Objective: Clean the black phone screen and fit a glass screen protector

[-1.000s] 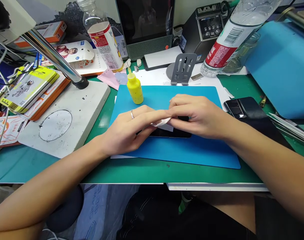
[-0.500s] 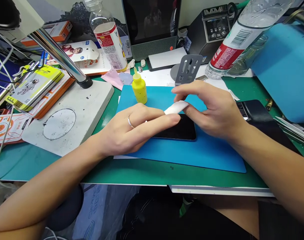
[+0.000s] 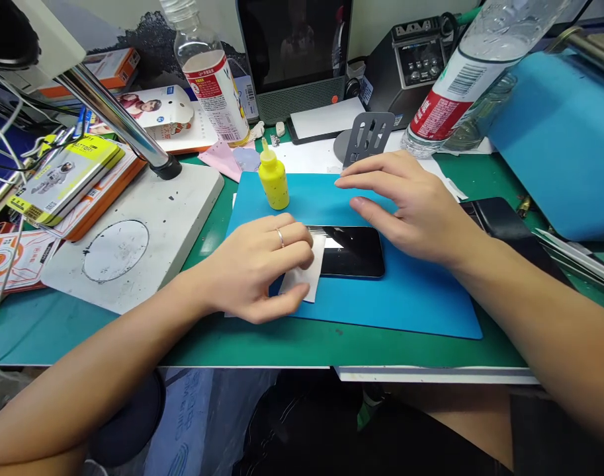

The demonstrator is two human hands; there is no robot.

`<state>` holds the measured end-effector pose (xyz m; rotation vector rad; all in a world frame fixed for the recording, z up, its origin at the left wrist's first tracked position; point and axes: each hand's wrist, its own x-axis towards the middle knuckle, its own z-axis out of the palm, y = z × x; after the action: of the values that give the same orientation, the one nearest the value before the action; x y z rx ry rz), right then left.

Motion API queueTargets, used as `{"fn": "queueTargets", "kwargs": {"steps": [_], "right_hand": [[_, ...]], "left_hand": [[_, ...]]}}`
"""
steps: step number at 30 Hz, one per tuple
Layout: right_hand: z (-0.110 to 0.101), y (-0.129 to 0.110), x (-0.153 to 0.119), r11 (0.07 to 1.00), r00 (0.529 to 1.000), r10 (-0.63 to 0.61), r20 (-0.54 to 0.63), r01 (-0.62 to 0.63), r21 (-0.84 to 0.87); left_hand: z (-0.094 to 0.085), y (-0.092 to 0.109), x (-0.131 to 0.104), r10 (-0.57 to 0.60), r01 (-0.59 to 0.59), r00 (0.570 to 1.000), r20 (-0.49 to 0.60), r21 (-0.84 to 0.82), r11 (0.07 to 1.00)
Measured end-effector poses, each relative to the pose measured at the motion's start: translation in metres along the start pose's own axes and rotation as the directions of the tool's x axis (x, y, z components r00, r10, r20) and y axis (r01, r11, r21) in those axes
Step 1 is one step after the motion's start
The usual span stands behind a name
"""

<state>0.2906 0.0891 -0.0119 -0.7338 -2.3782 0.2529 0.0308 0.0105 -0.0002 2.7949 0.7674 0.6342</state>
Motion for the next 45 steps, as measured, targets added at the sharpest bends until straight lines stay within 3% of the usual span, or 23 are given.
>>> {"fn": "queueTargets", "kwargs": {"steps": [8,12,18,45], "right_hand": [[-0.001,-0.001,0.001,1.000,0.999,-0.011,0.032,0.010,0.024],[0.001,-0.002,0.002,0.992,0.987,-0.105,0.125,0.095,0.086],[0.008,0.002,0.000,0.988,0.965,-0.137,0.223,0.119,0.095],[0.010,-0.001,0.001,0.985,0.951,-0.102,0.292,0.056,0.161]], "left_hand": [[0.004,-0.002,-0.001,-0.002,-0.004,0.997,0.083,0.065,0.998],[0.006,-0.004,-0.002,0.013,-0.023,0.995,0.102,0.098,0.995],[0.004,-0.006,-0.004,-0.041,0.029,0.996,0.075,0.153,0.988],[0.005,-0.003,-0.002,0.003,-0.018,0.996,0.084,0.182,0.983]]}}
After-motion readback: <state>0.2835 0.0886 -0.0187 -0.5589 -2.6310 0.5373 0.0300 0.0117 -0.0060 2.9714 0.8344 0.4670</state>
